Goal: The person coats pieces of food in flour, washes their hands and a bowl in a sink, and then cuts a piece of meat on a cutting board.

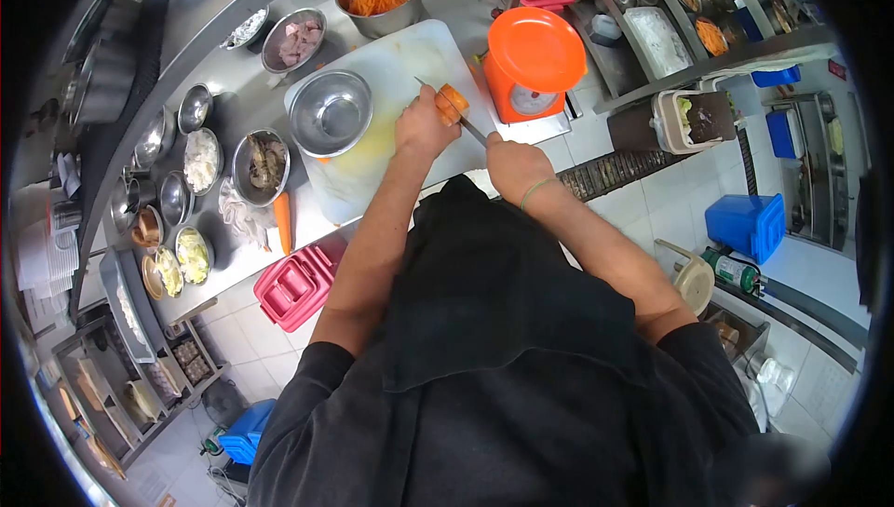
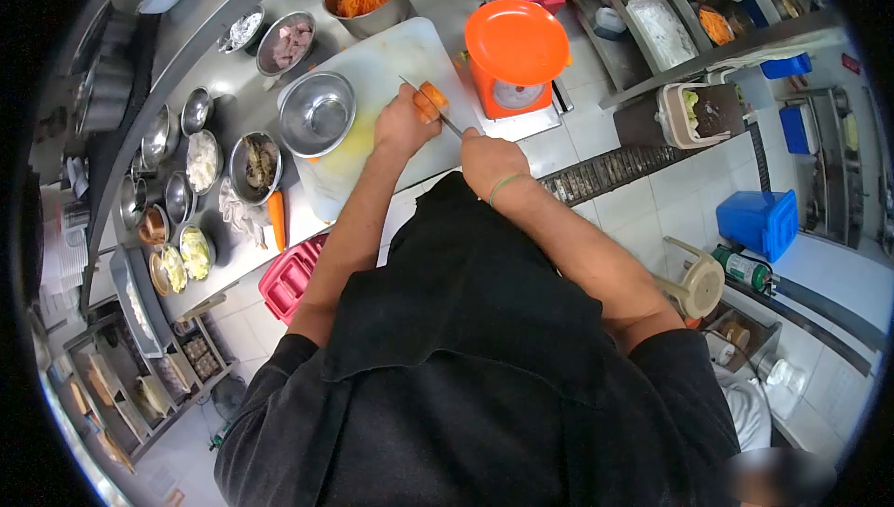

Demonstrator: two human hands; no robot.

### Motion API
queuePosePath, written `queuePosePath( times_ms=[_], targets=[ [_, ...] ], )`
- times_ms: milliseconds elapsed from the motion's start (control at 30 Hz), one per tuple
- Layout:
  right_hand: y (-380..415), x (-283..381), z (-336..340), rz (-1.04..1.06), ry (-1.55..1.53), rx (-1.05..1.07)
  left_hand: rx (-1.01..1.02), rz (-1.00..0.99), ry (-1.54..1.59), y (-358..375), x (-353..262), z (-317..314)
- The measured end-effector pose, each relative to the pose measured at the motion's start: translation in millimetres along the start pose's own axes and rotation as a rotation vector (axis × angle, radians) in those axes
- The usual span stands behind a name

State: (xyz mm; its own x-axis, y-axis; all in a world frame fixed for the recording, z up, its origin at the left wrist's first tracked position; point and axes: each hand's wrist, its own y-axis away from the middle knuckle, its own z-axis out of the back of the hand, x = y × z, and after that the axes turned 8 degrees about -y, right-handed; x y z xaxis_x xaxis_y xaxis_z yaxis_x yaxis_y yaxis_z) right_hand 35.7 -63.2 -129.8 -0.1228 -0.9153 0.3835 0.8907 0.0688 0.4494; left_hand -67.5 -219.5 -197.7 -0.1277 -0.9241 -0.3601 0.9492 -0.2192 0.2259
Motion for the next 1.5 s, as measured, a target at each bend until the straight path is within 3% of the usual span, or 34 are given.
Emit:
queuePosePath(
  times_ms=[300,400,600,700,967,1200,1500],
  targets=[
    [-44.2,-16.1,-52.9,0.053,-0.088,-0.094,0.041,0.021,-0.006,-1.6,-0.7,3.0],
    [-46.0,-23.2,-62.2,0.073,-0.095,-0.156,-0.05,-0.026,0.038,4.5,-4.2,7.4],
    [-41.4,-19.7,-65.2,0.082,-0.105,-0.184,-0.084,-0.351,-0.416,19.6,-14.7,12.0],
    [-36.7,-20.7,-65.0,0.068,-0.118,-0.174,-0.011,-0.391,-0.459,18.1,-18.9,16.3],
    [41.4,-72.1,-63.6,-0.004,-0.029,-0.057,-0.157,-0.372,-0.333,18.4,-13.9,7.3],
    [131.7,-150.3,-62.0,0.041,-0.028,-0.174,-0.249,-0.43,-0.273,22.7,2.1,6.3],
    [123.0,-142.2,-52.9,0.045,-0.125,-0.285,-0.252,-0.326,-0.24,20.7,11.7,12.7]
  ],
)
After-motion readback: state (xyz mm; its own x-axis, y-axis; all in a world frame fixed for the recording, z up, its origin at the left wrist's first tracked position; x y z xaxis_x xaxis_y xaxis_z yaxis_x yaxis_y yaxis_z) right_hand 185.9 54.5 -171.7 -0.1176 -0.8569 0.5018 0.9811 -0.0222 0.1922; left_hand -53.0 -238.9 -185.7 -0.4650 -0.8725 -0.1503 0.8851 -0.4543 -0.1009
